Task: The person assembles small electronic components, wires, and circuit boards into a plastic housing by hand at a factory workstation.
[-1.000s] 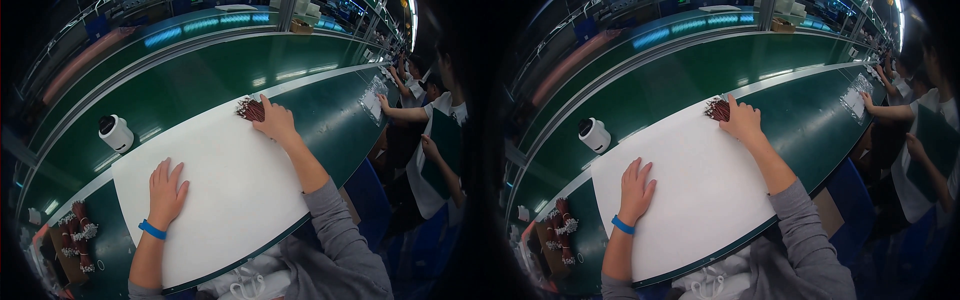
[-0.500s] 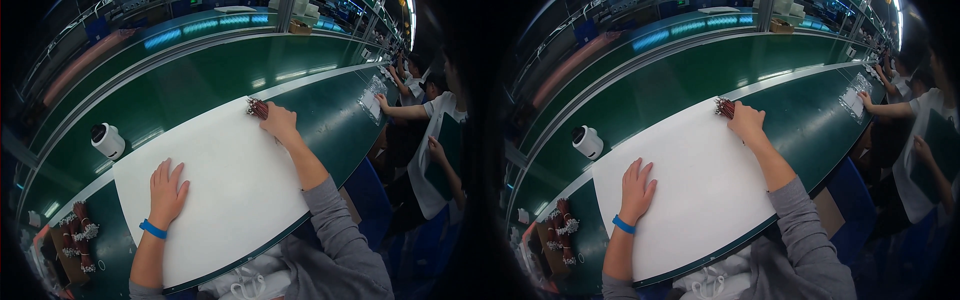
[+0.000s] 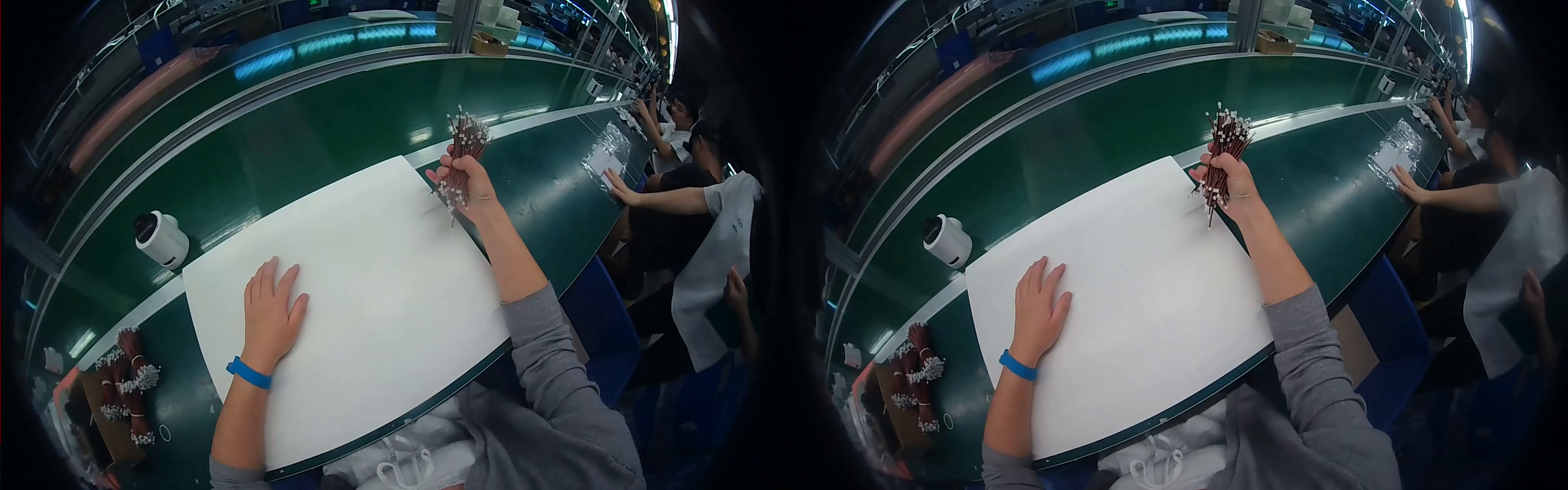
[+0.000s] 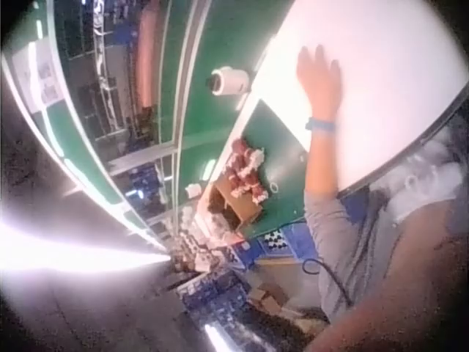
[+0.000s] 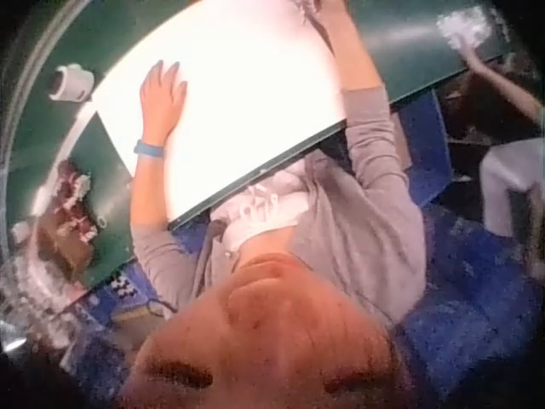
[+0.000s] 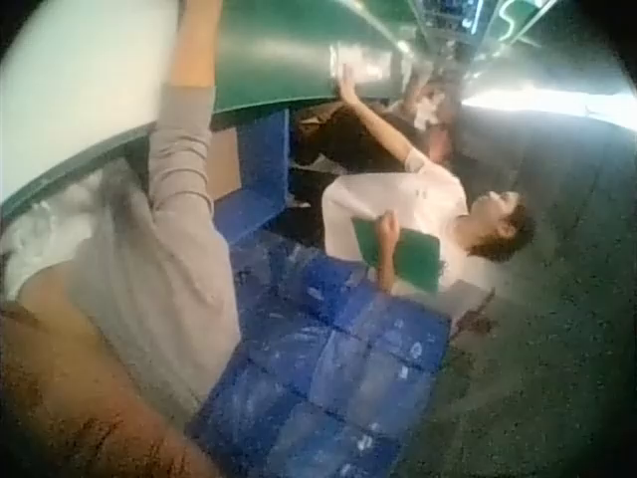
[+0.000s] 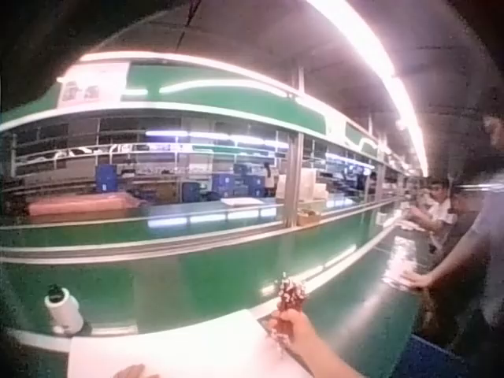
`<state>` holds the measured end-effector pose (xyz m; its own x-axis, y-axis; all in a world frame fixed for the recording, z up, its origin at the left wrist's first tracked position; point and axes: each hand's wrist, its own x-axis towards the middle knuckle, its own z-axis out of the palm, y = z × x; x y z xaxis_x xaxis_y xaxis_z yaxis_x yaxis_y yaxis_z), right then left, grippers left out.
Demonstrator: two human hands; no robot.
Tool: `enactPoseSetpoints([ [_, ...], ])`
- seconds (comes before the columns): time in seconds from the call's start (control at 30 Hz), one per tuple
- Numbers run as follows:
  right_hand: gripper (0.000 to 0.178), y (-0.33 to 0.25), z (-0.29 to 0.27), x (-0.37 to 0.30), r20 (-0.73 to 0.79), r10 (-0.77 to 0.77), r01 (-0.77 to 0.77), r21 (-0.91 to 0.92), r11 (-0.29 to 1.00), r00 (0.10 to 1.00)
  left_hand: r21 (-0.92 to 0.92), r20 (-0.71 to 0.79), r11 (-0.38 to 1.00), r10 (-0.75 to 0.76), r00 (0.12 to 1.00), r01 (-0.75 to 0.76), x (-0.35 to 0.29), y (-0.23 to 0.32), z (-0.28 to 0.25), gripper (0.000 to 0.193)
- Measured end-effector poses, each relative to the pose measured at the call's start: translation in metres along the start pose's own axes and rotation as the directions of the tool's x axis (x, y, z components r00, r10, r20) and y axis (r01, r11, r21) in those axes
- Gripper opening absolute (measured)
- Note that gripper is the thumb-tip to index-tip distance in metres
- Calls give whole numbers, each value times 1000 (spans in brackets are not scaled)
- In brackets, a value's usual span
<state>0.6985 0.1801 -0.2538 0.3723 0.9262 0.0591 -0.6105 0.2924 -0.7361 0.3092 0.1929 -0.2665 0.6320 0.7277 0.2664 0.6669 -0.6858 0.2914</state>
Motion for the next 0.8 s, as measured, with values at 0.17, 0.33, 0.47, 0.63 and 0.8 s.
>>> enactPoseSetpoints([
  [0.17,24,-18,-23,-3,-22,1,-1,-3,1000,1000,-31,-2,998,45,999,-45,14,12,13,44],
  [0.33,29,-6,-14,2,-157,-114,94,-126,988,981,-38,-4,997,74,997,-74,11,11,13,45],
  [0.47,26,18,14,7,-76,-388,356,-266,896,919,39,24,996,-76,997,75,-1,4,2,44],
  [0.63,30,30,6,7,52,-411,391,-439,809,910,45,30,995,-95,995,94,7,12,2,44],
  [0.8,41,36,-13,8,118,-198,231,-497,837,973,11,43,997,-77,996,77,9,16,10,43],
])
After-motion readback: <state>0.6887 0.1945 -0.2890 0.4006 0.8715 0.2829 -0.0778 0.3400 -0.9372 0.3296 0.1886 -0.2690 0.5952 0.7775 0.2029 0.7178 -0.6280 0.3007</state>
